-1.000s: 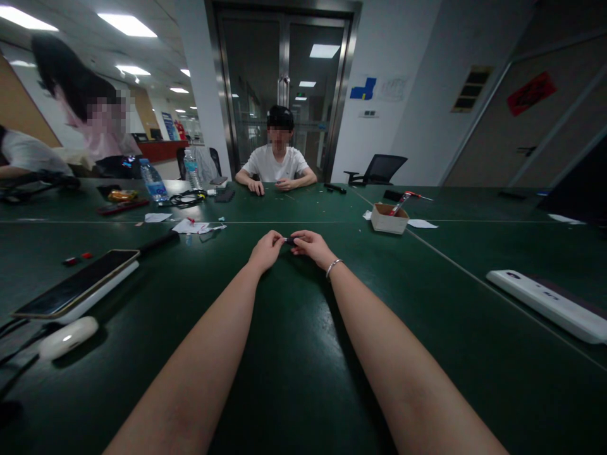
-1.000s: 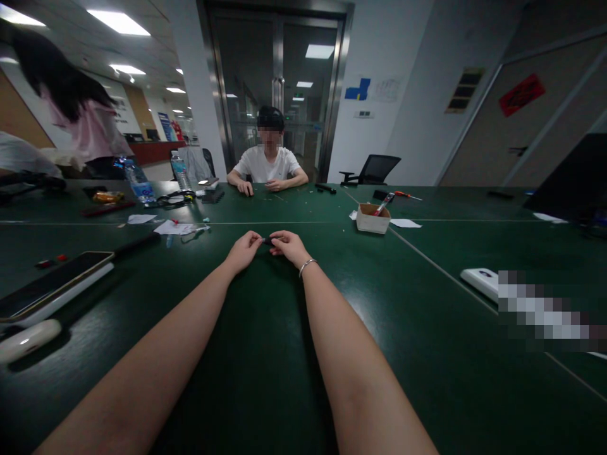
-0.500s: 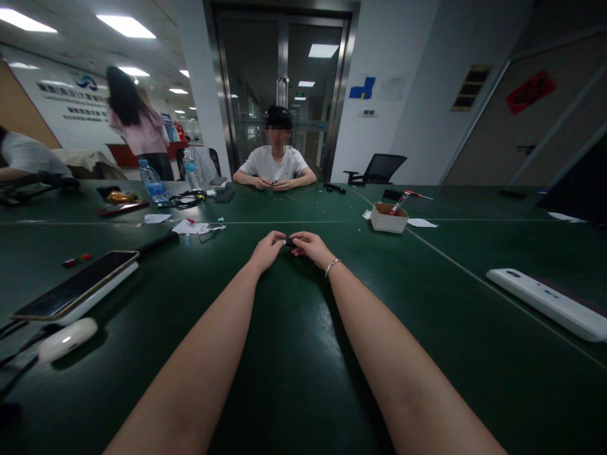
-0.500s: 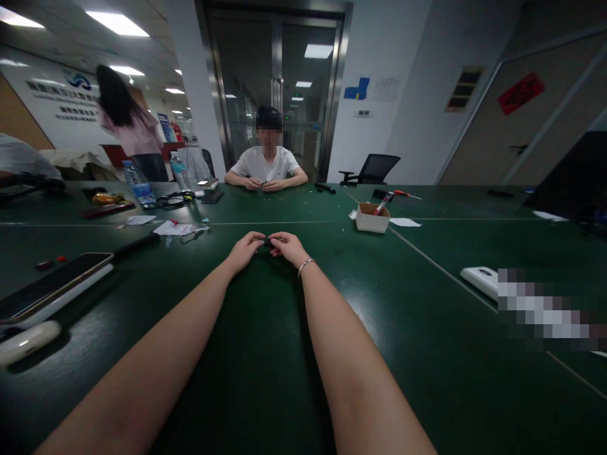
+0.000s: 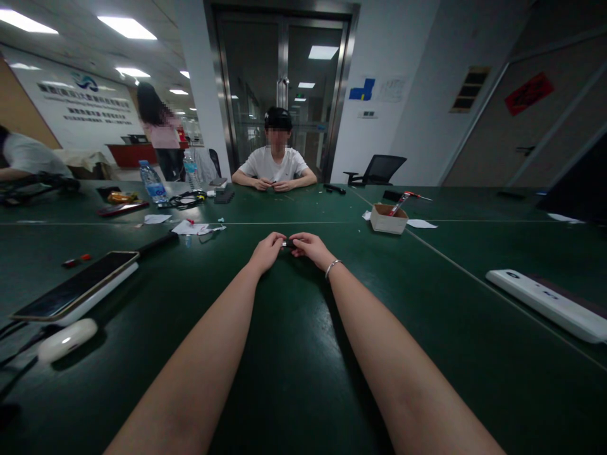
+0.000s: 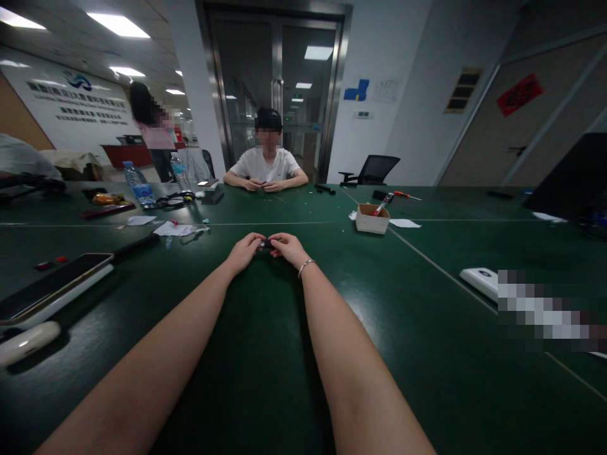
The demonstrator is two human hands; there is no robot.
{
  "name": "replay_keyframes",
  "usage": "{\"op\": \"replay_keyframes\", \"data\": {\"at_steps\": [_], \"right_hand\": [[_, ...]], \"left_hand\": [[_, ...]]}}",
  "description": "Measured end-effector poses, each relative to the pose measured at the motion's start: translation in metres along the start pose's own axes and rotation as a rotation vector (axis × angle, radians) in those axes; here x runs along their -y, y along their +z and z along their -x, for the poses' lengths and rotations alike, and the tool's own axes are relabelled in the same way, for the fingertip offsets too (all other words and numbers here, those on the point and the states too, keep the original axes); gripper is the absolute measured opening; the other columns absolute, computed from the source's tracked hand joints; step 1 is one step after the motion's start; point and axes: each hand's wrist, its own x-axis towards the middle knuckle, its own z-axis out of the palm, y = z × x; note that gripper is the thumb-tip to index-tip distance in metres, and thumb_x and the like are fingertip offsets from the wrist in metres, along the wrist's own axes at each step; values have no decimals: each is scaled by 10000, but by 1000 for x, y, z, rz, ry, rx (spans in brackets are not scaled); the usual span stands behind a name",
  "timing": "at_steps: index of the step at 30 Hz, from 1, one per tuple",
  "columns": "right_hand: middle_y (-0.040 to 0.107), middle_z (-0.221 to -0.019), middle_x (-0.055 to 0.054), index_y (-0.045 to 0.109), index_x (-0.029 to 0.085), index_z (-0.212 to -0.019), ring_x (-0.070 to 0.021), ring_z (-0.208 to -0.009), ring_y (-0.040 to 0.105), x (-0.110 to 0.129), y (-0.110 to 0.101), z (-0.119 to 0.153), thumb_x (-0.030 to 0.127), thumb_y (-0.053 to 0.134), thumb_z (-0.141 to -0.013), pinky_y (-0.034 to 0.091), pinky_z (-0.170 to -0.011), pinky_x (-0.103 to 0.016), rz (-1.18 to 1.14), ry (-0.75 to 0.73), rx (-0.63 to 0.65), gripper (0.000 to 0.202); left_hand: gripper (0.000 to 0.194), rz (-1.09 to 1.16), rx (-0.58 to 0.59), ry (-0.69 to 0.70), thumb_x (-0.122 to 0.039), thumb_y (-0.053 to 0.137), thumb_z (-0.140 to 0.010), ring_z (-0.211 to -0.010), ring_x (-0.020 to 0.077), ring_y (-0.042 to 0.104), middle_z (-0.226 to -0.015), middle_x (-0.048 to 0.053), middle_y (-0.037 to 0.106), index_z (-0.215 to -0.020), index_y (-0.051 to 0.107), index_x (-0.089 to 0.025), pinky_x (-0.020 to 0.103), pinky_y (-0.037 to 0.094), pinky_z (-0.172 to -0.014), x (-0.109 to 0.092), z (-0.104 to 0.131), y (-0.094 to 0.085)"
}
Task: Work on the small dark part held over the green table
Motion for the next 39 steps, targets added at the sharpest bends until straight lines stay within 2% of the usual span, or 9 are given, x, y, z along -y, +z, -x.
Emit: {"op": "replay_keyframes", "data": {"at_steps": [3, 7, 12, 15, 19, 22, 28, 34, 39], "right_hand": [[649, -655, -16, 640, 123, -891, -82, -517, 618, 0, 0, 1, 26, 548, -852, 529, -508, -174, -1, -8, 11, 140], [636, -626, -7, 638, 122, -893, -84, -513, 616, 1, 0, 1, 21, 539, -852, 525, -498, -171, 7, -1, 4, 148], [650, -674, -12, 638, 129, -901, -77, -516, 615, 1, 0, 2, 33, 546, -851, 526, -498, -170, 3, -10, 13, 141], [646, -670, -9, 638, 132, -905, -76, -514, 613, 1, 0, 2, 37, 553, -847, 525, -499, -169, 6, -10, 12, 140], [650, -681, -11, 639, 135, -897, -75, -522, 612, 1, 0, 2, 46, 562, -844, 526, -510, -169, 3, -17, 26, 129], [648, -683, -12, 636, 134, -900, -76, -526, 614, 1, 0, 2, 47, 554, -847, 524, -509, -168, 9, -12, 23, 131], [648, -687, -10, 636, 134, -898, -75, -530, 611, 1, 0, 3, 76, 594, -833, 524, -508, -168, 10, -24, 26, 97], [652, -698, -14, 640, 138, -889, -76, -537, 614, 0, -1, 2, 85, 602, -832, 524, -503, -164, 15, -25, 24, 87], [645, -677, -7, 638, 135, -896, -74, -537, 615, 0, -1, 1, 87, 604, -836, 529, -498, -158, 16, -26, 28, 84]], "left_hand": [[310, -17, 21, -19, -374, 393, -890, -691, 142, 558, -775, 12, 628, -1051, 611, -224, 275, 429, -671, -2, 1, 0], [287, -24, 6, 18, -333, 531, -817, -807, 144, 578, -942, 26, 641, -1074, 605, -229, 268, 436, -732, -4, 2, 0], [312, 8, 19, -2, -399, 416, -883, -682, 137, 561, -749, 9, 622, -1048, 608, -218, 265, 428, -658, -2, 0, 2], [264, 15, -20, 10, -338, 485, -845, -742, 134, 569, -829, 9, 638, -1051, 609, -228, 255, 425, -683, 0, -2, 4], [293, 85, 1, -33, -357, 417, -875, -699, 135, 565, -783, 16, 633, -1040, 611, -211, 258, 430, -656, 2, -3, 4], [273, 71, -11, -20, -326, 478, -838, -742, 138, 572, -836, 17, 641, -1052, 613, -222, 258, 430, -678, 4, -3, 4], [305, 76, 16, -43, -359, 441, -852, -685, 138, 561, -766, 17, 631, -1050, 618, -208, 262, 428, -650, 9, -6, 5], [345, 66, 23, -43, -395, 387, -877, -655, 138, 549, -719, 10, 615, -1042, 622, -206, 262, 421, -631, 6, -4, 4], [304, 62, 12, -34, -358, 436, -855, -720, 138, 567, -804, 16, 639, -1044, 625, -213, 259, 428, -670, 3, -3, 2]]}}
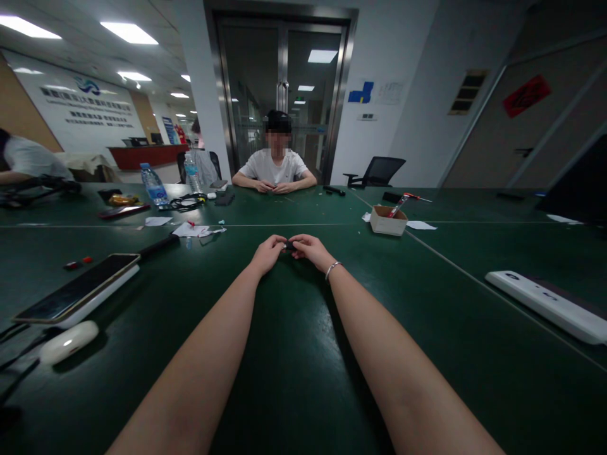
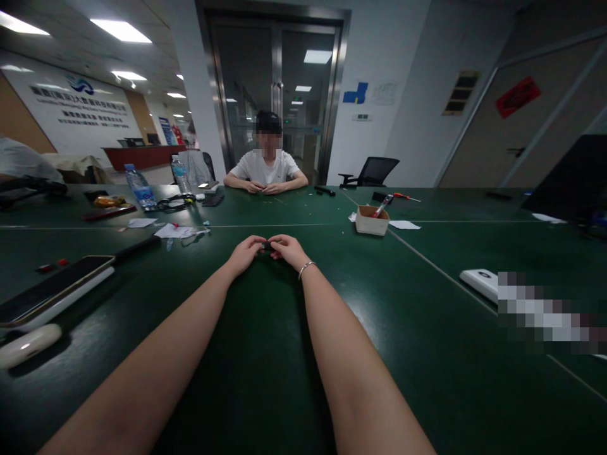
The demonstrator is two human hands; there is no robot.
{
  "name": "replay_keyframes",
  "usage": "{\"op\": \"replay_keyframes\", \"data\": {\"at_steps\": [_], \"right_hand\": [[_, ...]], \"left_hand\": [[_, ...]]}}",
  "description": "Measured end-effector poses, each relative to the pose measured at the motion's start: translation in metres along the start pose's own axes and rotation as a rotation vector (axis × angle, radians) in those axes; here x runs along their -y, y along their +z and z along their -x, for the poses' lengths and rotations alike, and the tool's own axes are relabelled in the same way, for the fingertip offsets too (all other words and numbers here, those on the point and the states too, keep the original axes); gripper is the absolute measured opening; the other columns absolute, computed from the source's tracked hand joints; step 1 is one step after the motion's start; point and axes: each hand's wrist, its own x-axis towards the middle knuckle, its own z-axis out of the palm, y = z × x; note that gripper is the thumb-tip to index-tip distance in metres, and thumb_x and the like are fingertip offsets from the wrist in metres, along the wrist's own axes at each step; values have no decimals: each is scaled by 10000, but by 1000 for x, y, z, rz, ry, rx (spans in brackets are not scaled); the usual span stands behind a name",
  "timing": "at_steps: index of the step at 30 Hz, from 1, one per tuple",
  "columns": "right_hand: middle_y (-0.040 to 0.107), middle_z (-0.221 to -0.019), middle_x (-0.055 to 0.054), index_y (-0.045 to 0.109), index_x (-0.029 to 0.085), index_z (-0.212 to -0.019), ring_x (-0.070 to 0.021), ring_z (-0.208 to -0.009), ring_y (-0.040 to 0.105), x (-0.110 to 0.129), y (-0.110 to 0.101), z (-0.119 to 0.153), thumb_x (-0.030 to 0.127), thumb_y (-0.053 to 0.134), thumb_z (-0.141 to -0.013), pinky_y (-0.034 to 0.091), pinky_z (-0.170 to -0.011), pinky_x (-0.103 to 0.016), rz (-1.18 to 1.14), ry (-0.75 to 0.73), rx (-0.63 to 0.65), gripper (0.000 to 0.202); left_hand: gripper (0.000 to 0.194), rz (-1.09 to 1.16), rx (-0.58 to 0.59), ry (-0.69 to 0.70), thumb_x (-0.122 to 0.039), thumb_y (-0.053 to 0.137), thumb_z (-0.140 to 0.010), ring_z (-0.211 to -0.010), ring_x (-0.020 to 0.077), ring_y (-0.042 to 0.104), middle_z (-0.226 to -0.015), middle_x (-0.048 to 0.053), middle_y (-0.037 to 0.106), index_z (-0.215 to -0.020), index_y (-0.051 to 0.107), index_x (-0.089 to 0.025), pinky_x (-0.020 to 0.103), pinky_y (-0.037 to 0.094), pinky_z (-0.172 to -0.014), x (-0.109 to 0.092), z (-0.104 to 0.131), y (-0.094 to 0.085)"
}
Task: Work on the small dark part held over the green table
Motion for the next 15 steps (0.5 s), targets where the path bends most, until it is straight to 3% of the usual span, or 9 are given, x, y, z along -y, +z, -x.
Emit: {"op": "replay_keyframes", "data": {"at_steps": [3, 15], "right_hand": [[641, -669, -2, 632, 133, -895, -69, -522, 611, 1, 1, 1, 65, 584, -841, 528, -497, -157, -3, 3, -1, 100], [650, -675, -10, 639, 135, -895, -77, -526, 612, -1, 0, -1, 70, 588, -836, 523, -498, -165, -3, 11, -9, 102]], "left_hand": [[335, -9, 19, -3, -388, 398, -875, -657, 134, 546, -719, 5, 609, -1040, 624, -204, 259, 423, -641, 0, 0, 0], [298, 22, 4, 38, -367, 458, -859, -772, 134, 584, -882, 25, 642, -1072, 601, -217, 257, 452, -698, 3, -1, 2]]}}
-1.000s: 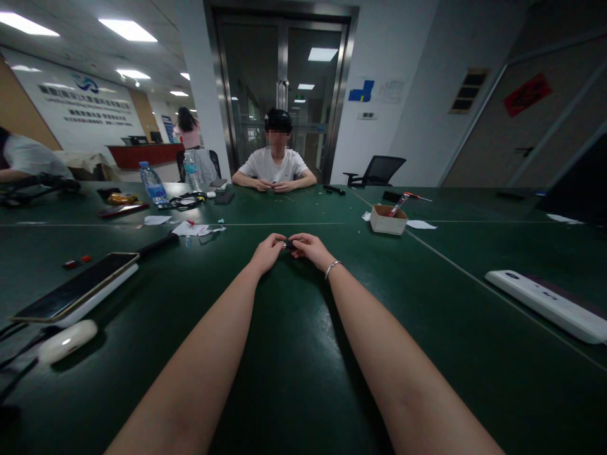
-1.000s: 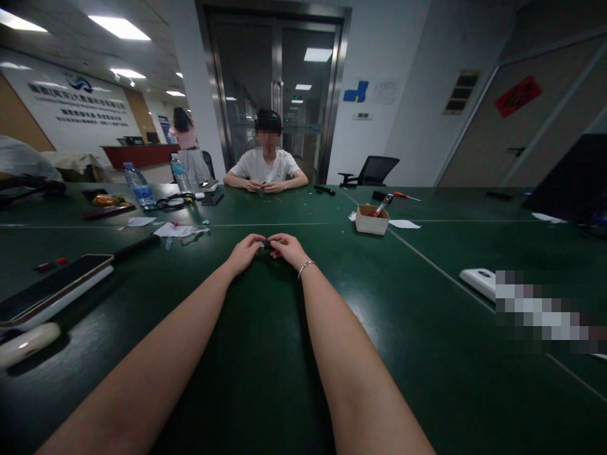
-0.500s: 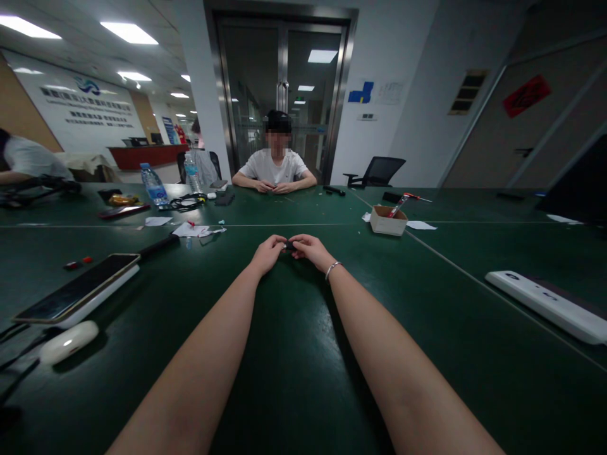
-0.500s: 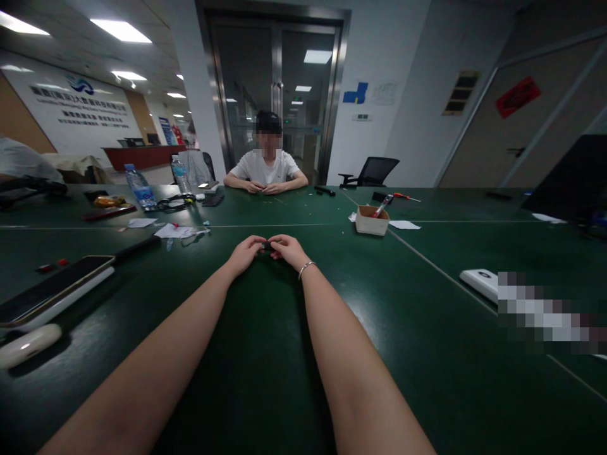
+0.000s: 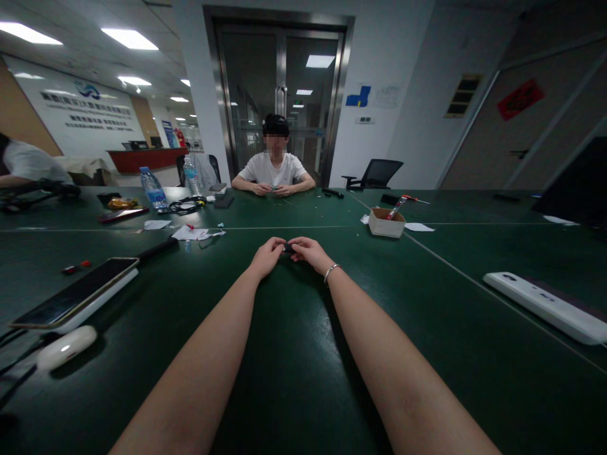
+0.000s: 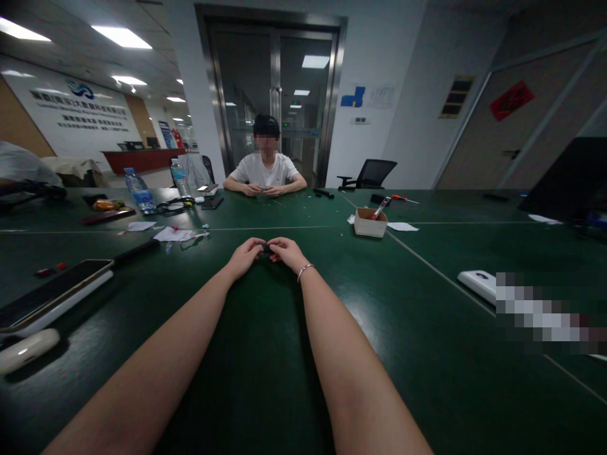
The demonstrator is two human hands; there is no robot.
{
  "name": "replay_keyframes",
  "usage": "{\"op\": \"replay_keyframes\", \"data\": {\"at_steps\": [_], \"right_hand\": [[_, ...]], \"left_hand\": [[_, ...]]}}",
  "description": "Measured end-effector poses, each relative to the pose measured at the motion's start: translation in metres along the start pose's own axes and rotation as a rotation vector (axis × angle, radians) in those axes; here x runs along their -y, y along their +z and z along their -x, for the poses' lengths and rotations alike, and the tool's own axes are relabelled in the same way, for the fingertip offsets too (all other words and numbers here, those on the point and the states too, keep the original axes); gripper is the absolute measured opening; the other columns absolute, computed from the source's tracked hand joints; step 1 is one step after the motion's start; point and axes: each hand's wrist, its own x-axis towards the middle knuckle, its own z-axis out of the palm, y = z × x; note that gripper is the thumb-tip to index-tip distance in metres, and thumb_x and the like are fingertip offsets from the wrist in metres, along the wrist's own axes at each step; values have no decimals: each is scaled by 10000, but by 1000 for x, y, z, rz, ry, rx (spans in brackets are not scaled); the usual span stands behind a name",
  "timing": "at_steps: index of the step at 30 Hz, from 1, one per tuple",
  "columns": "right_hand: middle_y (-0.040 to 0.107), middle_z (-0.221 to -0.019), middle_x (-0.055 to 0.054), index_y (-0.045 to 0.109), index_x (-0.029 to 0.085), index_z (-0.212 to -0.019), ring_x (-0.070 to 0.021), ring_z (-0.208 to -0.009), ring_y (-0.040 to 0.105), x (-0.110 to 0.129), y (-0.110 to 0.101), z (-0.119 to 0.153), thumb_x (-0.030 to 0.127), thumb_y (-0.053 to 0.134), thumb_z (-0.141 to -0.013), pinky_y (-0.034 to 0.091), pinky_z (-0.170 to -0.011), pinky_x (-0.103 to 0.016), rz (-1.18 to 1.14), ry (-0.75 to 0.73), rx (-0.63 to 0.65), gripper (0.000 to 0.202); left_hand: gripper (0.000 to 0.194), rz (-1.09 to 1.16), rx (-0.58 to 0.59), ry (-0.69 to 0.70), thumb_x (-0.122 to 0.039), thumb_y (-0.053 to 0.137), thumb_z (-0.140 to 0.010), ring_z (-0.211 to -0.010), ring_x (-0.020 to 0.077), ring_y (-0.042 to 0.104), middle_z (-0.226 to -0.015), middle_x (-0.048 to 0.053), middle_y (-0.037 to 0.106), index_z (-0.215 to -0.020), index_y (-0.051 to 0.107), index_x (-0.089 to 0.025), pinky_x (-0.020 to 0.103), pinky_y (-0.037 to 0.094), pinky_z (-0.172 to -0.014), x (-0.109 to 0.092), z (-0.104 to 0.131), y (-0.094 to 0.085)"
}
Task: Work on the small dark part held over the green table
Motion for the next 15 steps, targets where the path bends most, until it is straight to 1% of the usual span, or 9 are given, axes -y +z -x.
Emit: {"op": "replay_keyframes", "data": {"at_steps": [2, 4, 6, 10, 13, 15], "right_hand": [[653, -677, -11, 639, 134, -891, -75, -521, 612, 0, 0, 0, 68, 585, -837, 525, -498, -166, -4, 1, -3, 101], [653, -671, -9, 639, 134, -886, -72, -512, 608, -1, 0, -1, 69, 590, -833, 527, -498, -164, -4, 1, -4, 97], [651, -658, -5, 639, 135, -889, -70, -502, 603, -1, 0, -1, 75, 597, -830, 526, -492, -163, -3, 1, -2, 94], [652, -651, -2, 640, 135, -899, -71, -502, 605, -1, -1, -1, 81, 604, -825, 527, -491, -160, 1, -4, -4, 98], [643, -627, 4, 636, 133, -904, -70, -498, 606, -1, -1, -1, 63, 581, -836, 532, -499, -159, 2, 1, -1, 112], [644, -629, 2, 634, 131, -902, -69, -497, 607, -1, -1, -2, 55, 567, -843, 531, -496, -159, 1, 1, -2, 117]], "left_hand": [[321, 3, 18, -16, -391, 416, -879, -707, 132, 571, -798, 17, 630, -1072, 599, -212, 258, 451, -660, 2, -1, 0], [313, -15, 26, -18, -374, 421, -876, -692, 131, 566, -765, 11, 619, -1078, 599, -214, 255, 447, -650, 2, -1, 1], [296, -21, 21, -18, -345, 440, -865, -714, 130, 571, -797, 14, 627, -1079, 601, -219, 253, 446, -662, 2, -1, 1], [305, -27, 26, -13, -357, 412, -875, -716, 133, 569, -816, 16, 630, -1077, 599, -224, 264, 448, -679, -1, 0, -1], [296, -40, 21, 9, -344, 481, -839, -779, 138, 577, -886, 19, 636, -1085, 599, -230, 262, 444, -709, -3, 2, -2], [310, -24, 32, 2, -371, 454, -855, -760, 141, 574, -854, 23, 634, -1079, 600, -215, 266, 444, -699, -4, 2, -2]]}}
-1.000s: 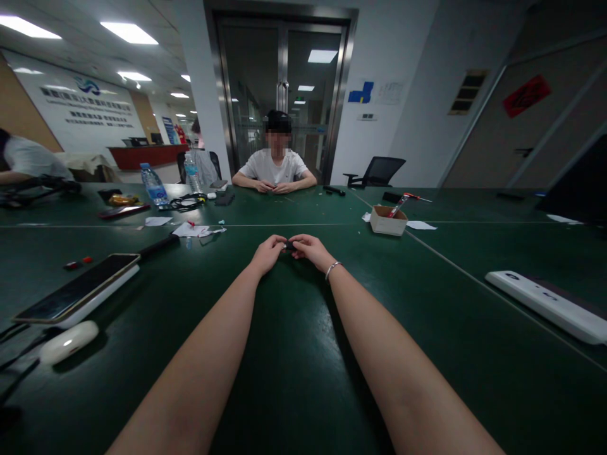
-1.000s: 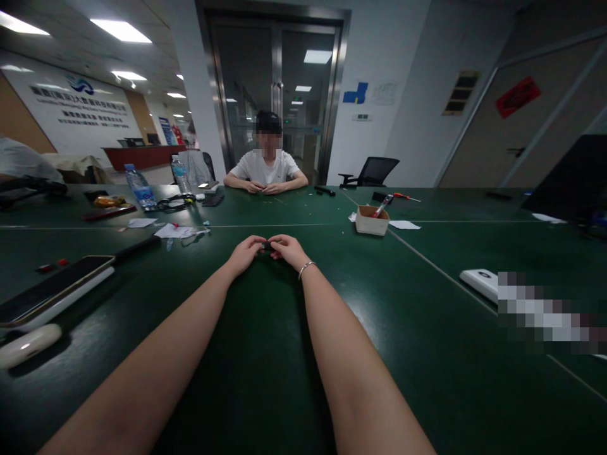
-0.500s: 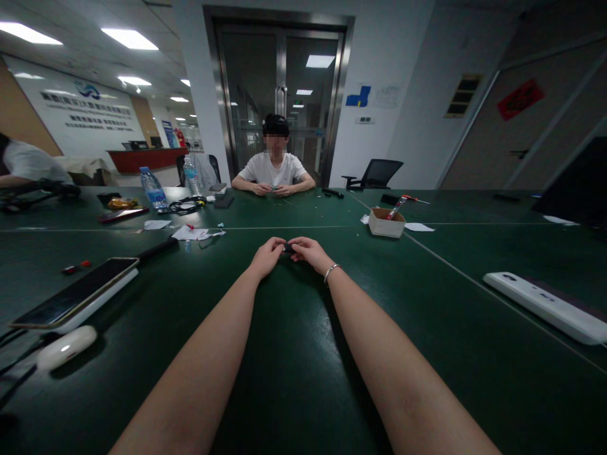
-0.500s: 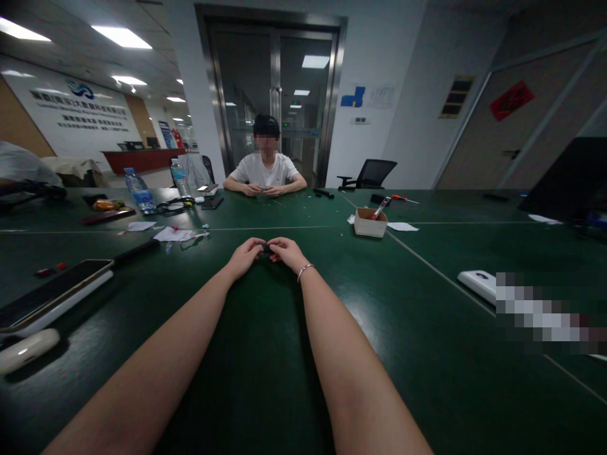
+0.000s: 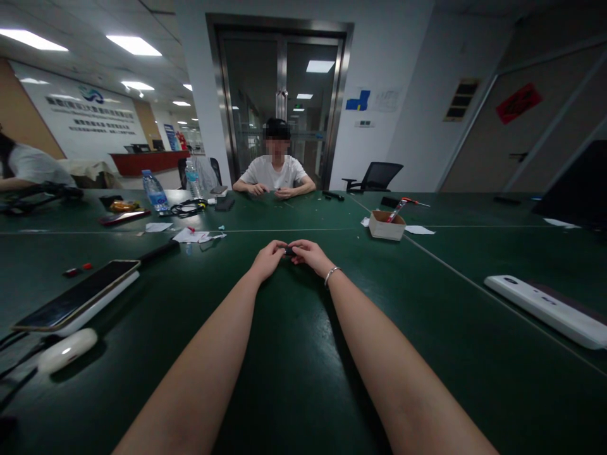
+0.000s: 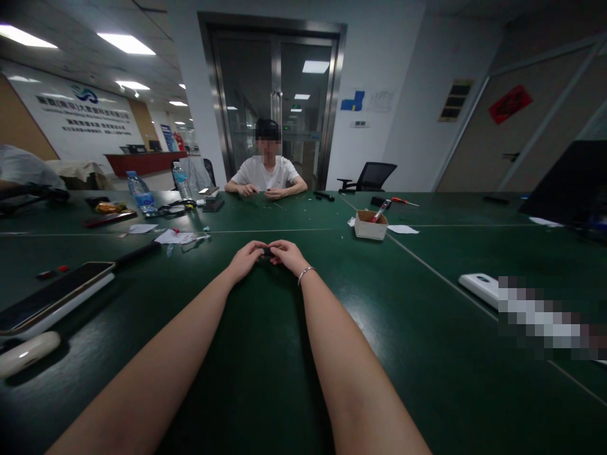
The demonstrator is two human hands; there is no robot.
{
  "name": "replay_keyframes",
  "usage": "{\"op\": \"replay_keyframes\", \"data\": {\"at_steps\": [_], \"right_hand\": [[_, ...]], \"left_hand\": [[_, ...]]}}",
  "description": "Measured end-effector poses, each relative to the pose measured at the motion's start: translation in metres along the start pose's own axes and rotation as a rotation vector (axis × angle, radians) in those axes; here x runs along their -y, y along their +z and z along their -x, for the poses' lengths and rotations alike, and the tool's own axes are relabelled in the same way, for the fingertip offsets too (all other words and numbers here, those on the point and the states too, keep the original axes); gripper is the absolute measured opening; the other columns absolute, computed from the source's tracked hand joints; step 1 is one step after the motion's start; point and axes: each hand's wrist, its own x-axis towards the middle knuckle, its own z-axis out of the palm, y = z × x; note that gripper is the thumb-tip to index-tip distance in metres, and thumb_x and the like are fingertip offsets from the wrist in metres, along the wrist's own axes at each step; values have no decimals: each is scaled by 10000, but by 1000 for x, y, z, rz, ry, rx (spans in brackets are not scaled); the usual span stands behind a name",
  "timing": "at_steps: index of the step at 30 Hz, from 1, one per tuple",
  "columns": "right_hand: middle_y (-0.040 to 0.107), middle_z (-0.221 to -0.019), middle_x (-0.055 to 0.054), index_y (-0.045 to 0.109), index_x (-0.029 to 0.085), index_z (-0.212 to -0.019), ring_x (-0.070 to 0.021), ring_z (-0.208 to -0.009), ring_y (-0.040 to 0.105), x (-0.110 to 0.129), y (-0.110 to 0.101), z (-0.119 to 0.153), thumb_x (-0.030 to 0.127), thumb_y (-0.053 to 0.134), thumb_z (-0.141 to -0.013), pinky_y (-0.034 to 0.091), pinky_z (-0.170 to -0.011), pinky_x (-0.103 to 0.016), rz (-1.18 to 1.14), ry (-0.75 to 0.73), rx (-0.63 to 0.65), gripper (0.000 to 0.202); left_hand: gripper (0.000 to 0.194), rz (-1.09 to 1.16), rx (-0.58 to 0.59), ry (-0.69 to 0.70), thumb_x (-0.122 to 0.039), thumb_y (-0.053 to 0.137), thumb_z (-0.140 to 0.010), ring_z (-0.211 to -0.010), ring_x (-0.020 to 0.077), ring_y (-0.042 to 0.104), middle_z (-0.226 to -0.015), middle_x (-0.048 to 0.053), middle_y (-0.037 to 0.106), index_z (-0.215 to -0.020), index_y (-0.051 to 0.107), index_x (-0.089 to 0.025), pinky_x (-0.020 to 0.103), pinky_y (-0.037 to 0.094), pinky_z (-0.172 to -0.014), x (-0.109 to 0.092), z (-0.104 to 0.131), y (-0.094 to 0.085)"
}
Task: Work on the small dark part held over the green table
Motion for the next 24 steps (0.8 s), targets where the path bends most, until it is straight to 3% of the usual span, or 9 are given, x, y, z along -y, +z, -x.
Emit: {"op": "replay_keyframes", "data": {"at_steps": [3, 7, 12, 16, 20, 24], "right_hand": [[651, -647, 0, 633, 133, -886, -69, -498, 606, -1, 0, -1, 64, 584, -838, 529, -490, -161, -7, -2, -1, 97], [640, -616, 7, 633, 133, -890, -71, -485, 603, -1, 0, -1, 79, 595, -838, 533, -492, -168, -15, 5, 4, 84], [652, -643, -3, 641, 138, -875, -71, -502, 610, 1, 1, 1, 83, 602, -835, 527, -494, -159, -9, -3, -4, 79], [651, -646, -7, 642, 136, -891, -73, -495, 607, 2, 1, 2, 71, 590, -838, 530, -502, -166, 0, 14, -17, 99], [648, -646, -3, 641, 135, -889, -71, -493, 605, 3, 1, 2, 73, 595, -837, 528, -493, -164, -3, 3, -10, 94], [640, -616, 0, 631, 128, -894, -73, -485, 599, 2, 1, 2, 59, 560, -852, 521, -497, -166, 3, 5, -7, 107]], "left_hand": [[331, -8, 9, -5, -379, 393, -883, -719, 143, 565, -790, 19, 625, -1074, 604, -210, 273, 442, -682, -1, 0, 0], [290, -32, -40, 6, -341, 480, -839, -796, 143, 577, -888, 20, 644, -1069, 614, -226, 265, 442, -729, -1, 0, 0], [342, -26, -8, -44, -395, 357, -898, -644, 133, 548, -719, 2, 612, -1024, 620, -217, 259, 438, -640, 1, -2, 2], [280, -22, -30, -17, -330, 448, -859, -786, 141, 586, -862, 21, 644, -1056, 618, -224, 257, 447, -707, 2, -2, 1], [317, 6, -11, -19, -383, 402, -884, -763, 145, 581, -863, 29, 641, -1056, 609, -214, 268, 454, -693, 0, -1, 1], [289, -8, -22, 1, -366, 472, -855, -813, 141, 584, -931, 26, 646, -1070, 608, -227, 267, 454, -735, -1, 0, 1]]}}
